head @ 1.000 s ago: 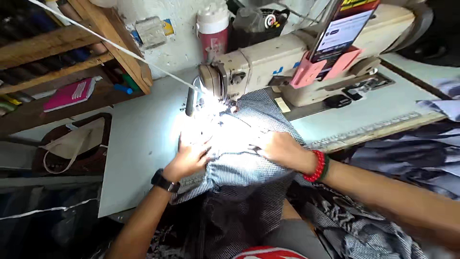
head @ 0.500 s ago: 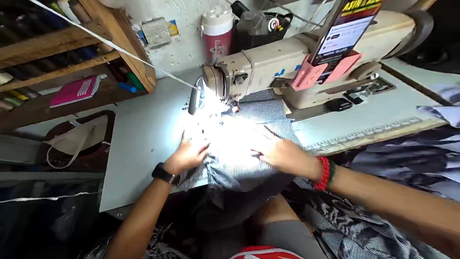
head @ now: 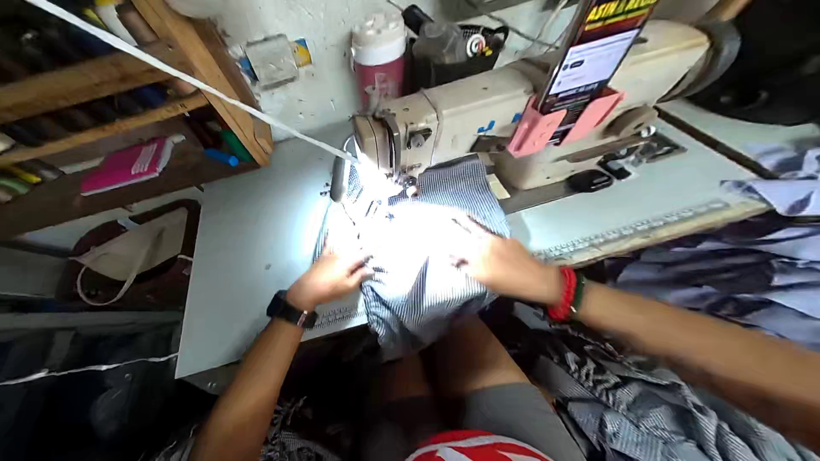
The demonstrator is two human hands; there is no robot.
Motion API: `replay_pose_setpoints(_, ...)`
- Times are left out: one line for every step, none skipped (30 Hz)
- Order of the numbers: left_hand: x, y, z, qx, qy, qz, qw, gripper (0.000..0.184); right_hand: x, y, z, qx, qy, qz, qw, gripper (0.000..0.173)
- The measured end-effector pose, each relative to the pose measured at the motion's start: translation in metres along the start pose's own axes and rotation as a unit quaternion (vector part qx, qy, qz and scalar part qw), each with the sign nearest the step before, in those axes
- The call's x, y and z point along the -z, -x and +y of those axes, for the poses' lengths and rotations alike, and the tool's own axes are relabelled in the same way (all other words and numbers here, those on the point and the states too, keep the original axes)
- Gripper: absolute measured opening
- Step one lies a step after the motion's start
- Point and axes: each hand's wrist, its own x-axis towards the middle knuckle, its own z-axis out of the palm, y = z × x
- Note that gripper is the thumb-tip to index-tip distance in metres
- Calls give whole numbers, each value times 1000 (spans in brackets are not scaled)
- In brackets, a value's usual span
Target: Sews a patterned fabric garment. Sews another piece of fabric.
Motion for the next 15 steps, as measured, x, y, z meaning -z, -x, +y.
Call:
replay_pose_setpoints(-2, -2, -4, 15, -8, 16, 1000, 42, 4, -6, 8, -43, -10, -26, 999, 32)
replay_pose_setpoints(-4, -5, -8, 15, -29, 28, 999, 42, 8, -13, 12, -81, -2, -33, 996, 40)
replay_pose_setpoints(-7, -5, -8, 0, -45, 39, 998, 40, 10, -14, 9, -96, 13, -31, 995, 46)
replay_pose_setpoints(-7, -3, -5, -22, -47, 41, 998, 37, 10, -10, 1, -73, 21, -14, 997, 44)
replay_pose_setpoints(-3, -2, 0, -36, -36, 21, 998, 40, 8, -7, -5, -27, 25, 5, 999, 34)
replay_pose_setpoints(1, 0, 5, -30, -12, -9, 999, 43, 4, -4, -10, 9, 17, 20, 1000, 29)
replay_pose_setpoints(3, 2, 5, -13, 8, -23, 1000, 43, 0, -5, -6, 30, 5, 28, 999, 28)
replay_pose_setpoints(1, 2, 2, 6, 13, -21, 1000, 43, 0, -6, 0, 10, 0, 6, 1000, 30)
replay_pose_setpoints(-3, 3, -3, 13, 2, -11, 1000, 44, 2, -9, 3, -37, 0, -21, 999, 39)
replay_pose_setpoints(-5, 2, -4, 3, -12, 1, 1000, 43, 6, -11, 1, -66, 16, -21, 997, 42)
replay_pose_setpoints(-6, 3, -2, -19, -16, 12, 1000, 41, 11, -10, -6, -69, 27, -16, 997, 40)
replay_pose_setpoints(-4, 3, 4, -36, -11, 6, 999, 42, 12, -7, -14, -47, 41, -6, 998, 33)
replay_pose_setpoints(-1, 5, 9, -30, 6, -22, 999, 47, 9, -3, -19, -23, 53, 2, 998, 27)
replay_pose_setpoints(1, 6, 10, -9, 16, -39, 999, 47, 4, -2, -16, -11, 45, 11, 999, 26)
replay_pose_setpoints(0, 4, 7, 12, 12, -32, 999, 45, 1, -2, -8, -29, 35, 4, 999, 29)
